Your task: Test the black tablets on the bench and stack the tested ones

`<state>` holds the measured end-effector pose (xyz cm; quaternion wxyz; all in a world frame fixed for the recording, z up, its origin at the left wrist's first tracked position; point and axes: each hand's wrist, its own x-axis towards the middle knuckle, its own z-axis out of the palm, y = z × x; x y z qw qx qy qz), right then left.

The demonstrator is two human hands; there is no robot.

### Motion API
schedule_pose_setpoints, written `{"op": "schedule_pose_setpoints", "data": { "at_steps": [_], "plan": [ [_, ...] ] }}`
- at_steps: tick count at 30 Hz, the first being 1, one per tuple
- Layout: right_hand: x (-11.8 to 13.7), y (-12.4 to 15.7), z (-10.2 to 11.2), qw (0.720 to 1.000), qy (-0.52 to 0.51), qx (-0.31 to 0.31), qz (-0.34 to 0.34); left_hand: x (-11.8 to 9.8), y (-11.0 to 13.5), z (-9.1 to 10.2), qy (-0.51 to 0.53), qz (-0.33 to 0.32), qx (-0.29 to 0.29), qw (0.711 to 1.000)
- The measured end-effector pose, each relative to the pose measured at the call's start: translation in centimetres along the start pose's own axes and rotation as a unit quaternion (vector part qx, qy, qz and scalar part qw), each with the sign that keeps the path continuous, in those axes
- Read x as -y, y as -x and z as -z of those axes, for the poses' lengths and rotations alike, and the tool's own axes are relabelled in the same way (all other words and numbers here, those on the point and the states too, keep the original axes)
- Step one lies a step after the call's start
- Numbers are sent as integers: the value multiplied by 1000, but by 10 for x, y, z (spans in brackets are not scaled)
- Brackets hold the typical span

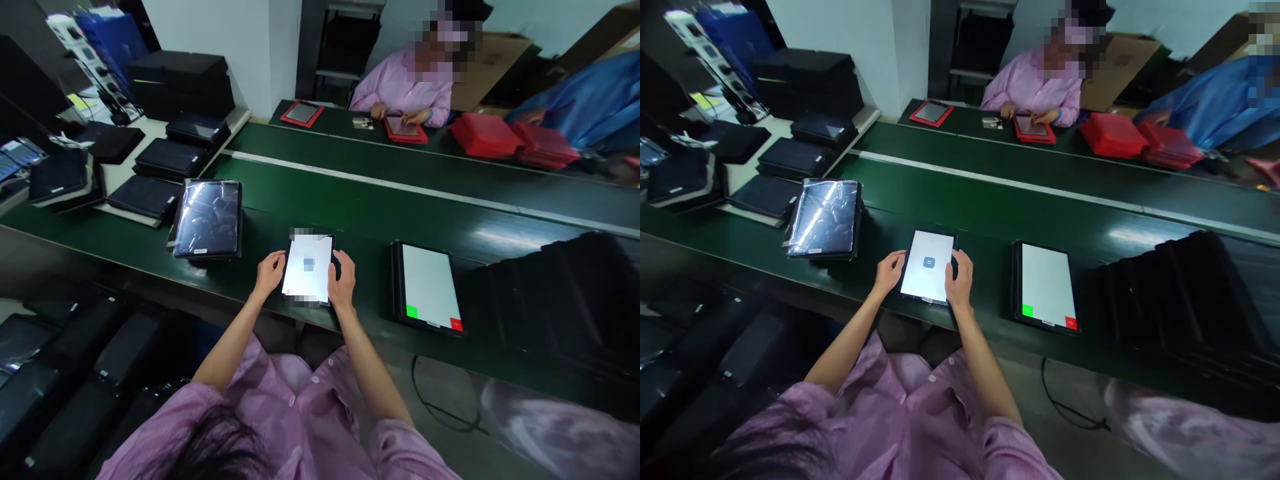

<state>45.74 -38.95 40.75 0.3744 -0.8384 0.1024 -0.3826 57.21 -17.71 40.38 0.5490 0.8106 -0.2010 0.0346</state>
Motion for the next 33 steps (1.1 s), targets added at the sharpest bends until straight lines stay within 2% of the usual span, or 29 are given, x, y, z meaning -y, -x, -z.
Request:
{"op": "schedule_pose_setpoints", "data": {
  "at_steps": [6,12,25,30,33],
  "plan": [
    [5,3,4,996,-4,81,28,2,1,-1,-5,10,-8,1000],
    [5,-3,3,994,-6,110,3,6,0,-1,-2,12,-5,1000],
    [2,-9,0,992,-4,121,41,5,1,-2,14,15,-4,1000],
    [3,-6,-1,998,32,45,-8,5,1,-2,14,12,-3,1000],
    [4,-7,-1,996,38,86,5,6,1,-2,7,8,-2,1000]
  ]
}}
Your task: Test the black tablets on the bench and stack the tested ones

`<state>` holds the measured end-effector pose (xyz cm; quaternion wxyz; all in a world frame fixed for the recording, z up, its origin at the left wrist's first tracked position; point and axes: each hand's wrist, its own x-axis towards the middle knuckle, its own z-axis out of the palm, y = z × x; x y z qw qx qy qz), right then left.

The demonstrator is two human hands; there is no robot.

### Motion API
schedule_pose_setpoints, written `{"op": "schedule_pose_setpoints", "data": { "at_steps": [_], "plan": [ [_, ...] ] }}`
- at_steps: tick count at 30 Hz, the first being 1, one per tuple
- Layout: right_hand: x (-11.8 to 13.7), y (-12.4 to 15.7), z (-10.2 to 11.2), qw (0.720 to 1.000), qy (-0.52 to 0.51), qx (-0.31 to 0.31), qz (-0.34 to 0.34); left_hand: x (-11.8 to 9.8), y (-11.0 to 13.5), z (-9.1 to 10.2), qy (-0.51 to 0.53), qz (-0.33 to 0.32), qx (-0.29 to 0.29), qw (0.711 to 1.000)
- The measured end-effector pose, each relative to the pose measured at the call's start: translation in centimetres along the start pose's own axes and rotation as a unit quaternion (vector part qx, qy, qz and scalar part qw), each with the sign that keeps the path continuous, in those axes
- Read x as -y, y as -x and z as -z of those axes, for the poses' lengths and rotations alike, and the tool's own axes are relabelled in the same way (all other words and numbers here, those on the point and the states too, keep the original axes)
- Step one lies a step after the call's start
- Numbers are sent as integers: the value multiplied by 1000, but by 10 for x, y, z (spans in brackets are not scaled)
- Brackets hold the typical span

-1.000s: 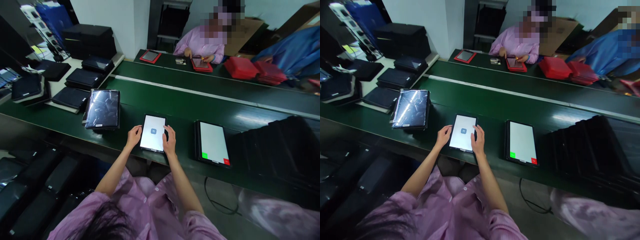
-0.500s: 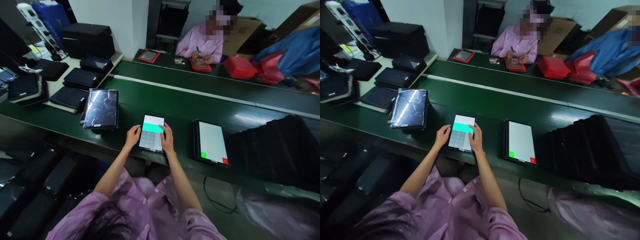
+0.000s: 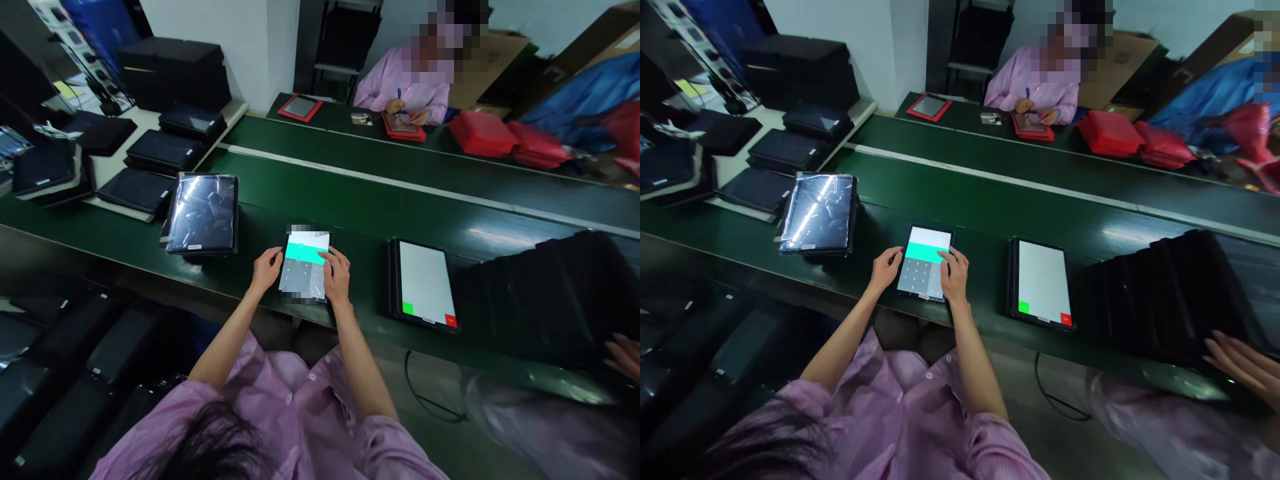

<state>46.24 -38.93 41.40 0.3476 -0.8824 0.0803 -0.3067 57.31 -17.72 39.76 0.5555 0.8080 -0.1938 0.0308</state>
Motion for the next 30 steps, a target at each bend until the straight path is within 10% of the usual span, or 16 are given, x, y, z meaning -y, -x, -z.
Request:
{"op": "schedule_pose_setpoints", "data": {
  "at_steps": [10,19,30],
  "plan": [
    [6,4,5,999,-3,-40,-27,0,-2,-1,-6,6,-4,1000],
    [55,-9,-3,977,33,181,109,-4,-3,-4,-16,-3,-14,1000],
    [10,-3,18,999,46,4,6,-5,-2,-6,-14,-7,-16,1000]
  ]
}}
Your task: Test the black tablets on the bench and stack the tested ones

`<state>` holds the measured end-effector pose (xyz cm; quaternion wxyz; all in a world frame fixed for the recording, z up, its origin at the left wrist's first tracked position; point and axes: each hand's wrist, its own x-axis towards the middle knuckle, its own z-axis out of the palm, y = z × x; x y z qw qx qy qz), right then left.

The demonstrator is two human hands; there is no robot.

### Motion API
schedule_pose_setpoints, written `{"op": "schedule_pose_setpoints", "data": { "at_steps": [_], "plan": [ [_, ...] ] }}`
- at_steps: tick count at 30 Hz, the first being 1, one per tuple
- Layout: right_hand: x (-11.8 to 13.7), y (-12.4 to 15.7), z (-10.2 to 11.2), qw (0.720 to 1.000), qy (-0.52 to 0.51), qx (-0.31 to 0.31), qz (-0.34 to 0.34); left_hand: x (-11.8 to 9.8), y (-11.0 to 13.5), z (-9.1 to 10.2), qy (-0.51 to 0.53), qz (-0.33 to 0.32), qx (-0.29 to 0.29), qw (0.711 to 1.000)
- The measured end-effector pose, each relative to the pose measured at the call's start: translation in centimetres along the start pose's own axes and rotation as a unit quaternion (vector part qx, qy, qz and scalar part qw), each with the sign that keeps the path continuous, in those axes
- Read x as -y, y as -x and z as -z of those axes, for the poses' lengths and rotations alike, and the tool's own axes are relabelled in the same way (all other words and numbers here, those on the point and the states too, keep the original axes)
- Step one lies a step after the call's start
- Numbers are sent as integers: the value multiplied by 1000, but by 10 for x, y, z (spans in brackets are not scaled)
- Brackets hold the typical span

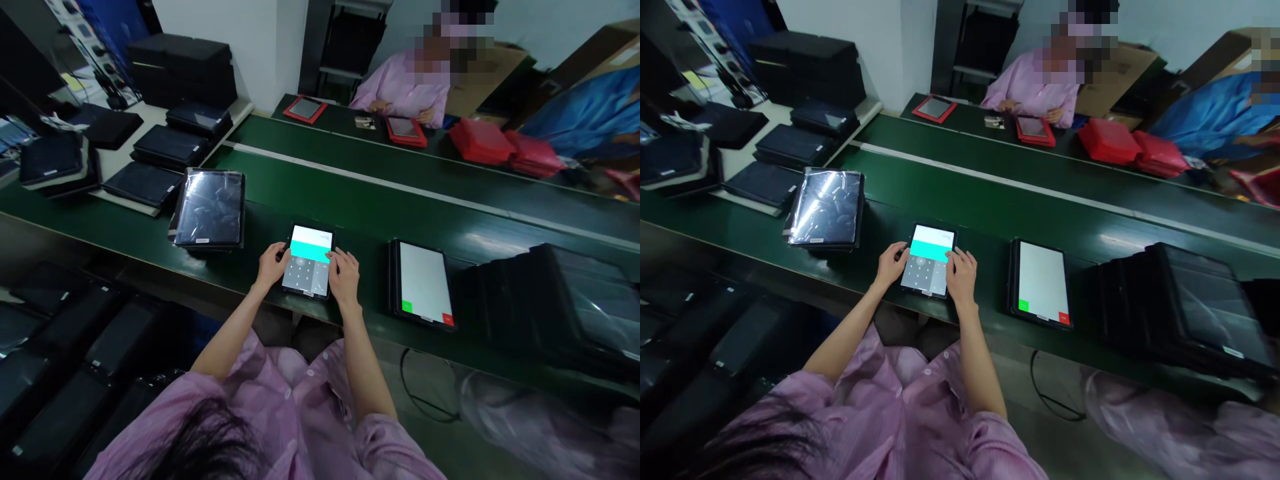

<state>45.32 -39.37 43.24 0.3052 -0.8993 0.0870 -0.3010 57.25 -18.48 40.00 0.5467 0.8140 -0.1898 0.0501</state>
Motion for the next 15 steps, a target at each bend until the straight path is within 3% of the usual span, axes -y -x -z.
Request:
{"op": "schedule_pose_setpoints", "data": {
  "at_steps": [7,15],
  "plan": [
    [1,-3,-15,1000,7,19,15,0,0,2,13,-1,0,1000],
    [-3,-2,-9,1000,21,-1,8,-2,0,3,20,11,-2,1000]
  ]
}}
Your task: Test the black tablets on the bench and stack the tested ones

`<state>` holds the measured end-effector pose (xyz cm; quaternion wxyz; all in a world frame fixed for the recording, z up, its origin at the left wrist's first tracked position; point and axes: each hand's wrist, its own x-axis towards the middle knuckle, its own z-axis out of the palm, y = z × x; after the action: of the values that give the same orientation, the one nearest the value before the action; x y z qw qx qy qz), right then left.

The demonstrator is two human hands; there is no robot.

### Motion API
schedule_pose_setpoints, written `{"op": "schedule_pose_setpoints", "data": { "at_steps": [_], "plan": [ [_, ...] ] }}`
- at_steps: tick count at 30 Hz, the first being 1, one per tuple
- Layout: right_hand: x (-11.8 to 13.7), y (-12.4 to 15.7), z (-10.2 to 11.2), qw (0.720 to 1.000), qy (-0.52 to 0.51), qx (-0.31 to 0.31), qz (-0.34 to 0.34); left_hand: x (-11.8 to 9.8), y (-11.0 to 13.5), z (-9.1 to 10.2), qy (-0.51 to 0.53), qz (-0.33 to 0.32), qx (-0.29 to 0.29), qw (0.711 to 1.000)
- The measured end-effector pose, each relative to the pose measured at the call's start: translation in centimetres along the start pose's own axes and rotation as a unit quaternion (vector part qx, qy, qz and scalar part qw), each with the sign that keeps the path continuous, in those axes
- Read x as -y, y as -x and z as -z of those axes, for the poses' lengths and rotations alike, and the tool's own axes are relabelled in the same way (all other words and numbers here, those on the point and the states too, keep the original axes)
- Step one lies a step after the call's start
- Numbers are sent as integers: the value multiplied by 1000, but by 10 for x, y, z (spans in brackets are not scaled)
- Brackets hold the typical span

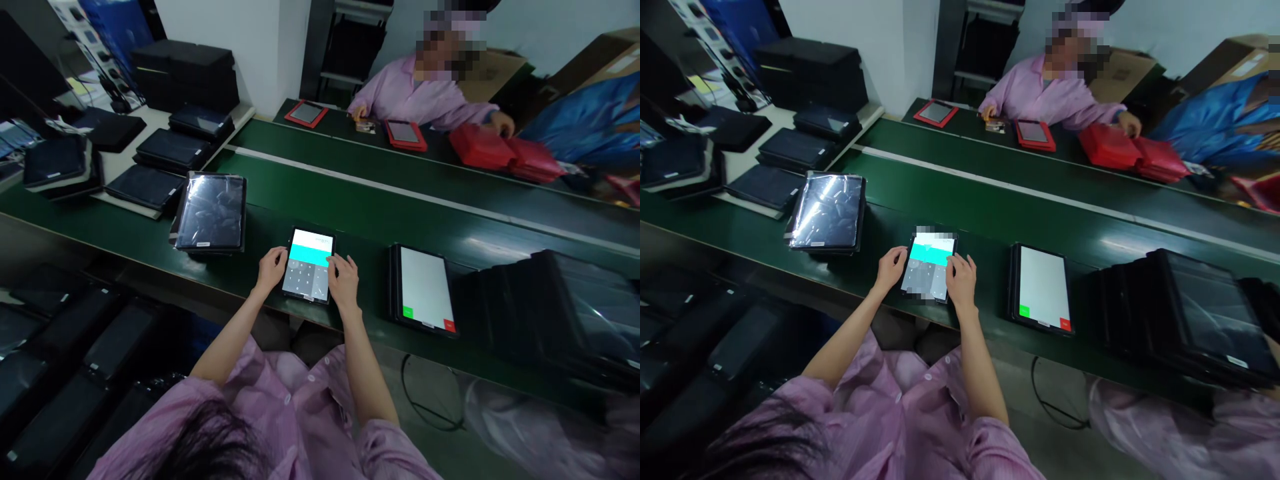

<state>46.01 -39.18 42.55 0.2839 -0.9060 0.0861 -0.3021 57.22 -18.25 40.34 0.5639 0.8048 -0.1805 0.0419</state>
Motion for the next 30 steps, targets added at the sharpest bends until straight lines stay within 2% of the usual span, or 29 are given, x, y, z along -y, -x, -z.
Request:
{"op": "schedule_pose_setpoints", "data": {
  "at_steps": [5,7,12,14,17,19,21,25,30],
  "plan": [
    [5,-4,-4,998,-3,39,41,3,0,-1,-3,1,1,1000],
    [2,-7,-3,999,-18,33,38,4,0,-1,-4,-2,1,1000],
    [-21,-25,-6,990,-115,-17,-74,2,-1,-1,-4,5,-1,1000],
    [-34,-36,-16,973,-187,-24,-132,2,-5,-1,-5,9,-4,1000],
    [-53,-50,-34,926,-320,-36,-197,5,-19,-3,-6,12,-7,1000],
    [-63,-52,-42,899,-381,-35,-212,7,-32,-7,-12,13,-5,1000],
    [-69,-49,-44,889,-406,-24,-211,9,-45,-12,-28,17,-8,999],
    [-72,-39,-42,891,-409,5,-196,9,-59,-17,-79,27,-19,996],
    [-69,-38,-46,909,-373,13,-187,6,-56,-14,-78,14,-11,997]
  ]
}}
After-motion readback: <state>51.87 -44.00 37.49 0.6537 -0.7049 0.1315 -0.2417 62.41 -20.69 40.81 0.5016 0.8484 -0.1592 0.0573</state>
